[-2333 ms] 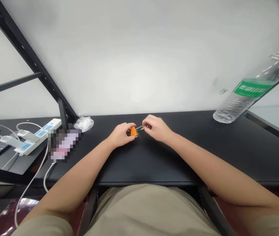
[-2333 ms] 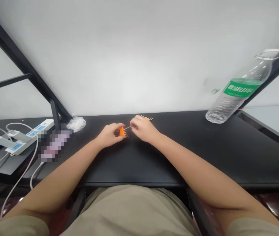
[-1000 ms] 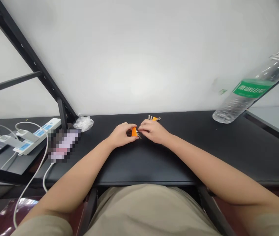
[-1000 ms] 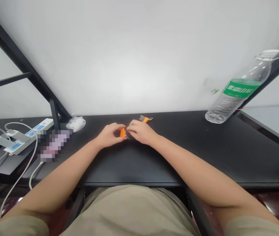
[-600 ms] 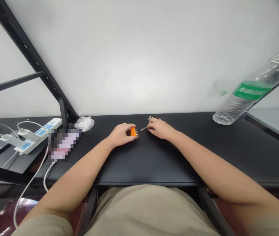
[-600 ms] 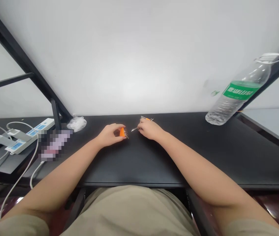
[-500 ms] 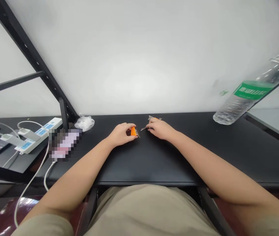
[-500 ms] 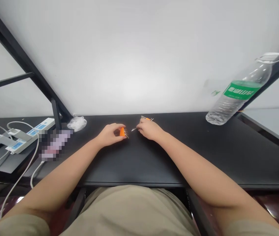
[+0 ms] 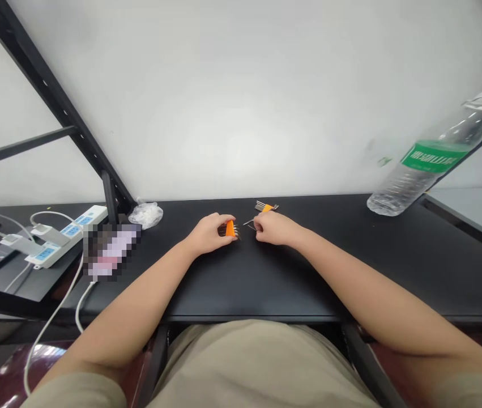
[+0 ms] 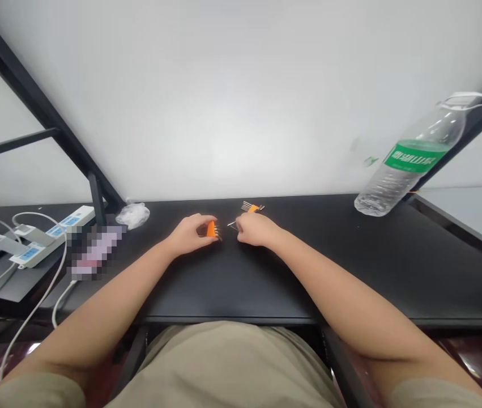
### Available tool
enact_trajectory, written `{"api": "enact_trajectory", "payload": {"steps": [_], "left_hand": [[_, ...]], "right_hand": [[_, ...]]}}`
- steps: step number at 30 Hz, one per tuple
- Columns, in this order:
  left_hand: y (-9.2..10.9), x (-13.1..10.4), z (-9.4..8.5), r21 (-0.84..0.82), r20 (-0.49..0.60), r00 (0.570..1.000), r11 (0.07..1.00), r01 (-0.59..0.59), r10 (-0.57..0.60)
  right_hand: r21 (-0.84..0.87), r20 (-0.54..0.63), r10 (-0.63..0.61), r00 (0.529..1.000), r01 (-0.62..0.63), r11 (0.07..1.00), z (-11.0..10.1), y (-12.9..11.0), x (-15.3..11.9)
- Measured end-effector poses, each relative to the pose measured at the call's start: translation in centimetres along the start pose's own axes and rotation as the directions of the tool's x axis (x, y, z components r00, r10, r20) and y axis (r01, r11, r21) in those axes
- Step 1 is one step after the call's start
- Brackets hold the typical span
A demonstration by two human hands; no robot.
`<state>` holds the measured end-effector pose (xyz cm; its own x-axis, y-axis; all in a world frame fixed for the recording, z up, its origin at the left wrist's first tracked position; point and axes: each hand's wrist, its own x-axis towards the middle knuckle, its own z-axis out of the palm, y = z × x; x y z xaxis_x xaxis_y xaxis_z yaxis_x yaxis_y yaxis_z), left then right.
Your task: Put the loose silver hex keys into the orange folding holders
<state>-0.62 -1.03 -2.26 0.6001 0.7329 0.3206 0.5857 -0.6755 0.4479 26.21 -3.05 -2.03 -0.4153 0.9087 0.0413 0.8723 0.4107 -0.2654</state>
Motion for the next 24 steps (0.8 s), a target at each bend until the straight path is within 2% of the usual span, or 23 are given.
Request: {"api": "enact_trajectory", "payload": {"steps": [4,7,10,16,24], "left_hand": [[0.2,0.0,0.0,0.014,0.009,1.0,1.0,-0.009,0.009],[0.3,0.0,0.1,0.035,0.006,1.0,0.999,-0.03,0.03],[0.5,0.0,0.1,0.063,0.015,0.999,0.997,-0.042,0.041],[0.6,-0.1,0.0,0.104,0.028,0.997,0.992,-0.073,0.07],[0.5,0.0,0.0,0.134,0.032,0.998,0.989,-0.067,0.063]], "right_hand": [[0.174,-0.14,-0.11,0.984,0.134,0.976,-0.3,0.0,0.1],[0.2,-0.272,-0.206,0.94,0.265,0.943,-0.3,-0.6,0.1],[0.188,-0.359,-0.257,0.897,0.339,0.922,-0.2,-1.2,0.1],[0.159,-0.373,-0.297,0.879,0.376,0.913,0.3,-1.3,0.0],[-0.004,-0.388,-0.335,0.858,0.362,0.932,0.3,-2.5,-0.6]]}}
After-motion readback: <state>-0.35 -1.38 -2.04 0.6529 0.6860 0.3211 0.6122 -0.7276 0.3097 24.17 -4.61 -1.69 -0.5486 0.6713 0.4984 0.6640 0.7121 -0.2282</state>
